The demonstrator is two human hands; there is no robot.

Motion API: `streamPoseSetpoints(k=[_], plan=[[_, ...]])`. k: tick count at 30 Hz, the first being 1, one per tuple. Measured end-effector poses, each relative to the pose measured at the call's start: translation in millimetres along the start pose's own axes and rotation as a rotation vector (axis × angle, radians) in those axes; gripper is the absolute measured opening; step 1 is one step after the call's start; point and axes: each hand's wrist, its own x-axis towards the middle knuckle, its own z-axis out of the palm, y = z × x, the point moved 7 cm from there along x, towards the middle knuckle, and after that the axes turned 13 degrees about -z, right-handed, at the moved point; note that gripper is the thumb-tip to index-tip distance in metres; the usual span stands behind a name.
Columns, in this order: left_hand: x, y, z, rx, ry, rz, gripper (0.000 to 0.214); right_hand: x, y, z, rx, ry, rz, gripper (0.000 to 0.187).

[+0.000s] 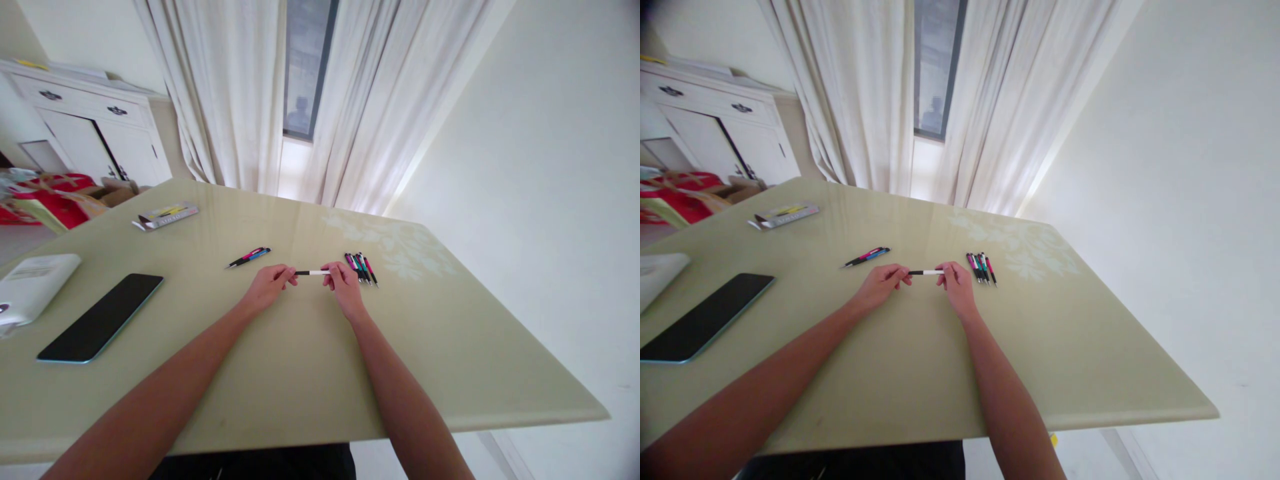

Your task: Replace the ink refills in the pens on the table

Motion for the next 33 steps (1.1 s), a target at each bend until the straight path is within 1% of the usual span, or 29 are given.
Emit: streamPoseSetpoints(k=[2, 6, 9, 12, 15, 19, 24, 27, 30, 31, 33], plan=[[-0.8, 1.0, -0.4, 0.029, -0.005, 0.007, 0.044, 0.3, -0.1, 0.4, 0.017, 0.0, 0.0, 0.039], [-3.9, 1.5, -1.7, 0.011, 0.028, 0.013, 0.036, 0.5, 2.9, -0.4, 0.056, 0.023, 0.046, 0.039], [-5.6, 2.4, -0.9, -0.003, 0.048, 0.026, 0.039, 0.6, 4.6, -1.9, 0.061, 0.045, 0.063, 0.04], [-4.5, 1.3, 1.5, -0.01, 0.012, 0.013, 0.046, 0.7, 3.4, -2.4, 0.062, 0.051, 0.032, 0.039], [-3.3, 1.4, 1.9, 0.014, -0.021, 0.017, 0.045, 0.5, 3.2, -1.9, 0.065, 0.044, 0.022, 0.038], [-5.2, 4.8, -0.7, 0.041, -0.007, 0.029, 0.044, 0.4, 8.1, -2.5, 0.08, 0.059, 0.074, 0.04], [-9.9, 8.4, 3.2, 0.058, -0.011, 0.048, 0.041, -0.9, 13.8, -2.7, 0.124, 0.097, 0.141, 0.041], [-10.5, 5.6, 6.7, 0.042, -0.029, 0.052, 0.033, -2.2, 9.4, 0.8, 0.057, 0.039, 0.12, 0.04], [-9.9, 2.1, 6.1, 0.011, -0.012, 0.049, 0.031, -4.7, 6.7, 7.2, 0.011, -0.045, 0.127, 0.045], [-9.9, 1.6, 5.4, 0.009, 0.0, 0.048, 0.031, -5.5, 7.3, 8.4, 0.019, -0.052, 0.141, 0.046], [-10.2, 2.3, 5.1, 0.012, 0.02, 0.045, 0.032, -6.1, 8.7, 8.5, 0.052, -0.024, 0.158, 0.047]])
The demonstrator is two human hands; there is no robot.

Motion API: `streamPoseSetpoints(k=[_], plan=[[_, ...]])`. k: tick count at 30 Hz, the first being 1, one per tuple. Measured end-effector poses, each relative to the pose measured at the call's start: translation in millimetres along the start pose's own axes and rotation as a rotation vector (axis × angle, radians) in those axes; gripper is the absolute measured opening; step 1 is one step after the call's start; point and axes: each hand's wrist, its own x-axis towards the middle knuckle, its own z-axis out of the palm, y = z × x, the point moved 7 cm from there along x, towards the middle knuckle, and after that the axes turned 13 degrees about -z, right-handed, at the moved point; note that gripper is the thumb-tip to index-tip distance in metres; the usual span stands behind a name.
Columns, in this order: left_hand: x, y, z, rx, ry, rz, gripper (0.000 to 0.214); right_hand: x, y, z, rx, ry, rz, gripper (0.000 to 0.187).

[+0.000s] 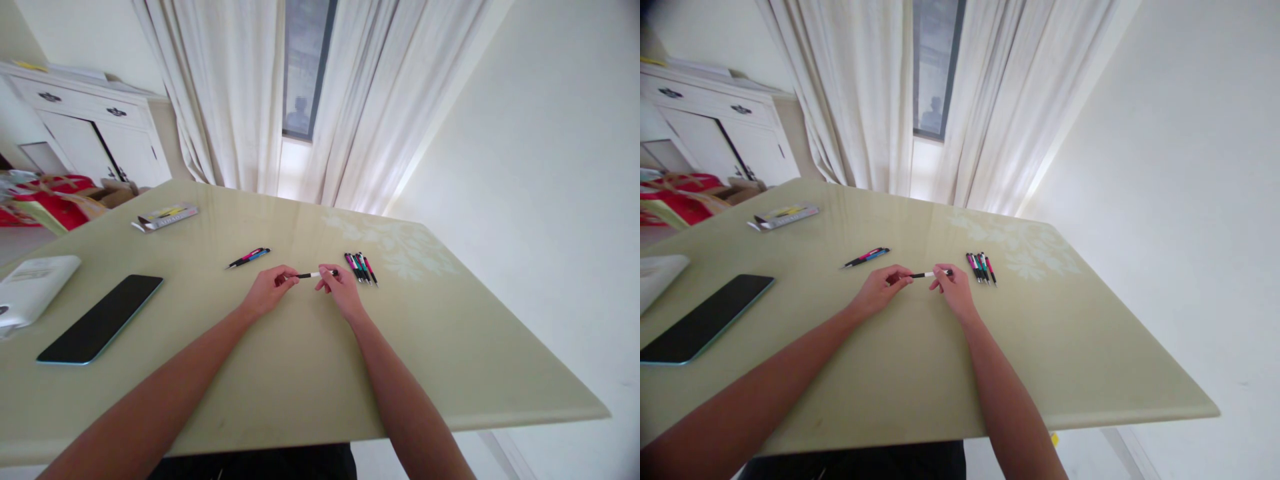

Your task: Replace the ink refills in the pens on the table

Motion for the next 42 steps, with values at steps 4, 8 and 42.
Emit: streamPoseSetpoints(k=[4, 8, 42], plan=[[-1.4, 5.0, 2.6, 0.009, -0.007, 0.011, 0.032, 1.2, 0.0, -3.2, 0.064, 0.062, -0.021, 0.045], [-1.0, 4.9, -0.5, 0.028, -0.008, 0.018, 0.029, 0.2, -3.9, -0.2, 0.064, -0.028, -0.011, 0.054], [19.8, -14.1, -75.2, 0.237, 0.41, -0.029, 0.022, 9.4, -5.3, -105.7, -0.789, 0.324, -0.083, 0.034]])
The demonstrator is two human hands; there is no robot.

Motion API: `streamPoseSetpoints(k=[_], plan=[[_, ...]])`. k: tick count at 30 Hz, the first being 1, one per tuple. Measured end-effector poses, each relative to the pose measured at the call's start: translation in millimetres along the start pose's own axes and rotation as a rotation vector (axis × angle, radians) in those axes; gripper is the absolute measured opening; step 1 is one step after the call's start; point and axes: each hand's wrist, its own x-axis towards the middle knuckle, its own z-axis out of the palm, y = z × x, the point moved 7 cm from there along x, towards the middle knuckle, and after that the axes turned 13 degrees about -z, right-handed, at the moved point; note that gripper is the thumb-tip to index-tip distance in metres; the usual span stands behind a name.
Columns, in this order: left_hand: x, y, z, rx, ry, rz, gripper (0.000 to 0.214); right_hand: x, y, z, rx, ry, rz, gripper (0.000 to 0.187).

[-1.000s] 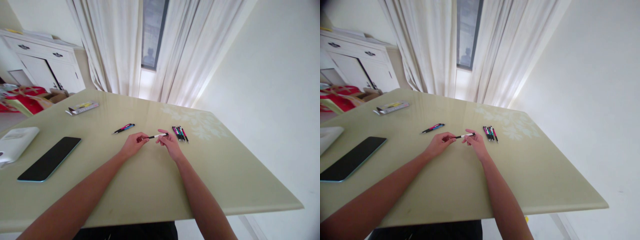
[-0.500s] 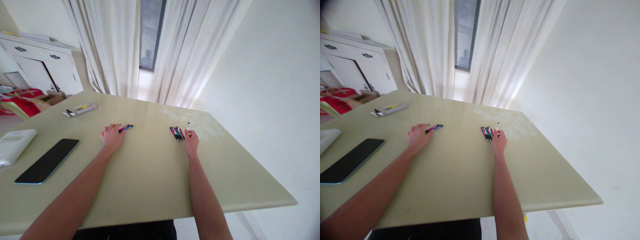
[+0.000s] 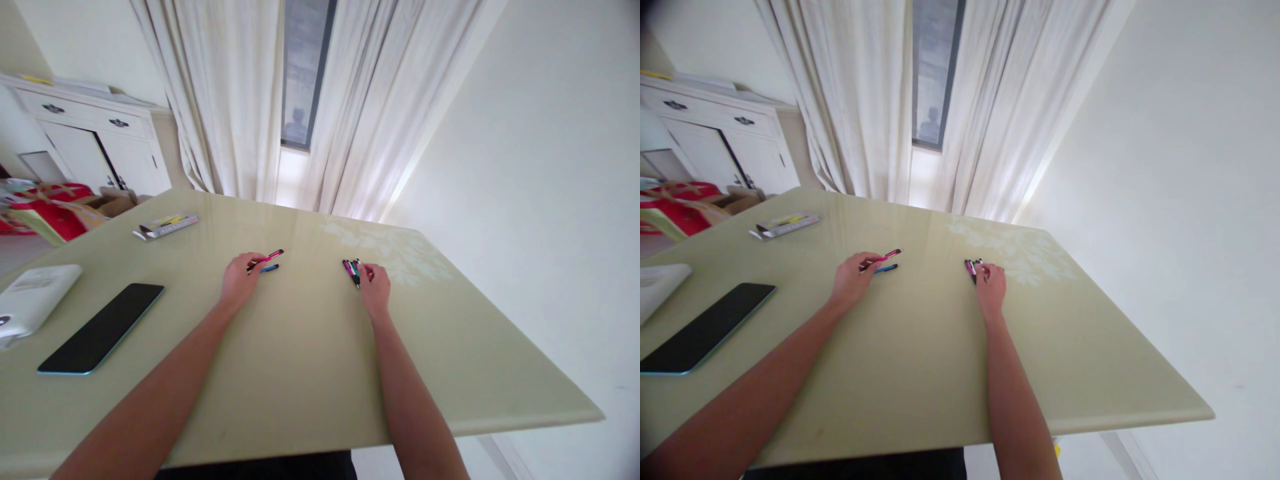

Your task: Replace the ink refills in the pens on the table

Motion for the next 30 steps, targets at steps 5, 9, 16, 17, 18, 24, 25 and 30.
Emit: streamPoseSetpoints(k=[5, 9, 16, 17, 18, 24, 25, 30], plan=[[-42.5, 44.7, 40.4, -0.189, -0.343, 0.202, 0.025, -36.9, -94.3, 60.5, 0.489, -0.45, -0.379, 0.04], [-53.7, 46.3, 53.0, -0.201, -0.389, 0.229, 0.028, -43.2, -96.6, 70.7, 0.467, -0.492, -0.383, 0.029], [-40.7, 30.5, 53.8, -0.032, -0.373, 0.188, 0.029, -39.1, -74.9, 77.2, 0.476, -0.562, -0.318, 0.029], [-39.7, 29.5, 54.0, -0.019, -0.372, 0.178, 0.03, -40.8, -77.9, 78.3, 0.476, -0.562, -0.329, 0.027], [-38.9, 28.9, 54.2, -0.01, -0.37, 0.17, 0.03, -42.3, -81.1, 78.9, 0.47, -0.553, -0.339, 0.025], [-35.5, 24.1, 56.1, -0.018, -0.38, 0.083, 0.031, -42.8, -85.9, 77.7, 0.391, -0.456, -0.392, 0.022], [-35.6, 23.0, 56.9, -0.033, -0.395, 0.065, 0.033, -41.9, -83.7, 77.5, 0.391, -0.439, -0.385, 0.021], [-39.9, 24.6, 57.2, -0.082, -0.452, 0.068, 0.032, -40.0, -71.4, 77.0, 0.408, -0.388, -0.291, 0.022]])
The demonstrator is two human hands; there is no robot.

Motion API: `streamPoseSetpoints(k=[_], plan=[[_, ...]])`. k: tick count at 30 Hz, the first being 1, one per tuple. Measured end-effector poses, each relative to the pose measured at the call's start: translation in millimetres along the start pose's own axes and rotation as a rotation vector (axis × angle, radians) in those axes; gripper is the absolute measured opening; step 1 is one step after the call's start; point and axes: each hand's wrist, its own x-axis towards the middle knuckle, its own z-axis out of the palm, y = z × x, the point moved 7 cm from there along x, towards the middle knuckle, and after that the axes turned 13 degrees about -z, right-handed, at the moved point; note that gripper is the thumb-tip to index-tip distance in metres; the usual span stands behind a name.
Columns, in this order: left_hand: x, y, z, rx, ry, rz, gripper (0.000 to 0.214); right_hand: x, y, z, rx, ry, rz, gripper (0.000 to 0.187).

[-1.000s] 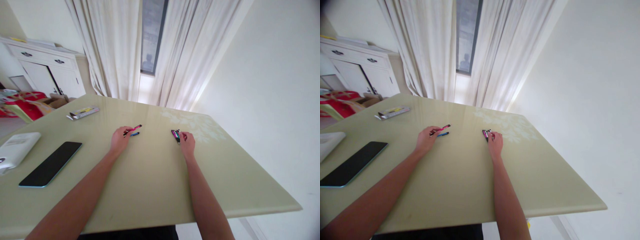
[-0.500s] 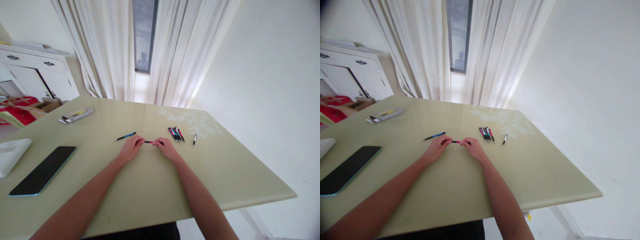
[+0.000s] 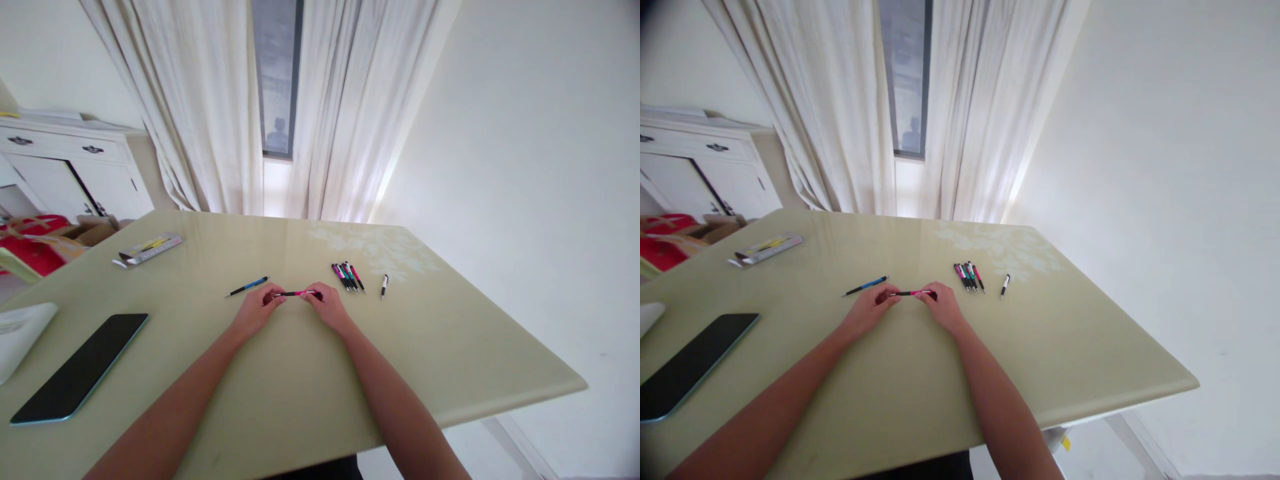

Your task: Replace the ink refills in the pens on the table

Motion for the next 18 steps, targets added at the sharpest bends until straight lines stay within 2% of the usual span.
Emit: streamPoseSetpoints(k=[4, 7, 10, 18], plan=[[-4.0, 5.6, 2.4, 0.074, -0.017, 0.044, 0.032, -2.0, 0.8, 5.3, 0.036, -0.073, 0.011, 0.024], [-5.4, 7.1, 4.1, 0.11, -0.02, 0.072, 0.038, -2.8, 1.9, 6.6, 0.046, -0.075, -0.002, 0.024], [-4.2, 2.7, 8.3, 0.138, -0.05, 0.055, 0.04, -3.4, 4.4, 7.7, 0.052, -0.073, -0.007, 0.022], [4.6, -9.7, 15.3, 0.174, -0.007, 0.046, 0.042, -4.2, 7.5, 9.8, 0.041, -0.078, 0.008, 0.017]])
